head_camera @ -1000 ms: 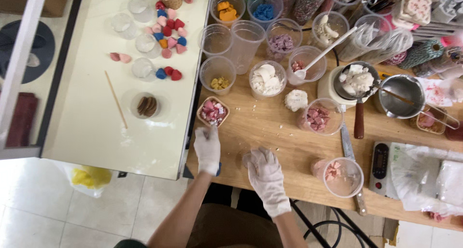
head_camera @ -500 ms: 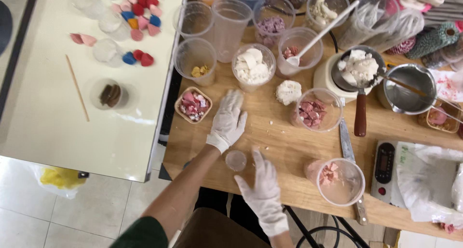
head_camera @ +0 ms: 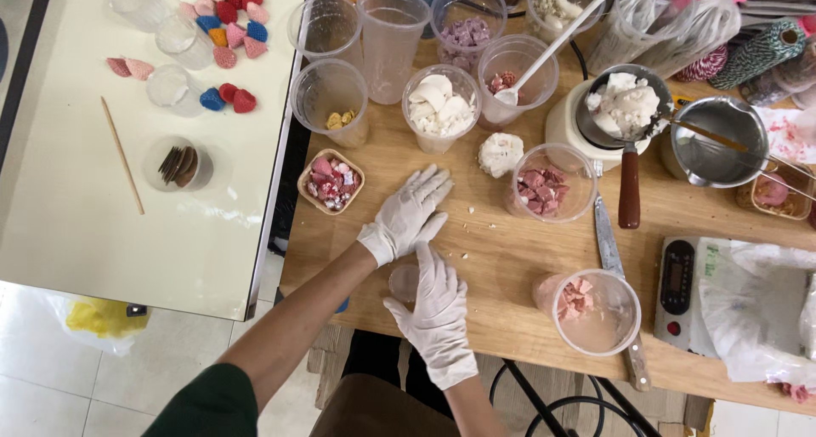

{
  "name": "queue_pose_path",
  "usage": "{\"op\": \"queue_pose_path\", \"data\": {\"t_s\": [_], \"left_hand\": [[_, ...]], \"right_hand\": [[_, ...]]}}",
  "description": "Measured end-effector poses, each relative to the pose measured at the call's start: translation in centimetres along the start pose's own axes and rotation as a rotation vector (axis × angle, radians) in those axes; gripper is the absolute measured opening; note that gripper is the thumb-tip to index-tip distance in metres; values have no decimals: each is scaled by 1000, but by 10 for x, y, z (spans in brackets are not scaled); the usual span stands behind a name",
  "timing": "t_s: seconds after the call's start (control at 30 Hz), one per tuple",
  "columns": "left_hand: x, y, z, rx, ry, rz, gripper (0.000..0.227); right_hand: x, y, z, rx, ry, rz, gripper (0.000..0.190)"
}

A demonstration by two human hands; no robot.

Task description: The person prepares decorative wax elements by sorting colored wax pieces into small containers, rolling a blue piece of material by hand, and using a heat tool to soften or adhere pieces to a white wax base.

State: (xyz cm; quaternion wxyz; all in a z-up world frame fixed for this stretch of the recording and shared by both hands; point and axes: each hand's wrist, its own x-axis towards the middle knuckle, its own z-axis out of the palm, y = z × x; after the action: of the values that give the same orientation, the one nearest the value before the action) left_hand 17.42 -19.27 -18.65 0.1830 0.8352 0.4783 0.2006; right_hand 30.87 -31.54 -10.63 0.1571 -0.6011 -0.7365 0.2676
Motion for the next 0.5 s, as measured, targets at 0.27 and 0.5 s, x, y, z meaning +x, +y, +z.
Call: {"op": "queue_pose_path", "data": {"t_s": [0.27, 0.5], "left_hand": [[27, 5, -4, -82, 30, 35, 62], [48, 25, 8, 127, -83, 34, 64]], "right_hand": [[-13, 23, 11, 11, 133, -50, 95], [-32, 50, -11, 119, 248, -34, 89]]}}
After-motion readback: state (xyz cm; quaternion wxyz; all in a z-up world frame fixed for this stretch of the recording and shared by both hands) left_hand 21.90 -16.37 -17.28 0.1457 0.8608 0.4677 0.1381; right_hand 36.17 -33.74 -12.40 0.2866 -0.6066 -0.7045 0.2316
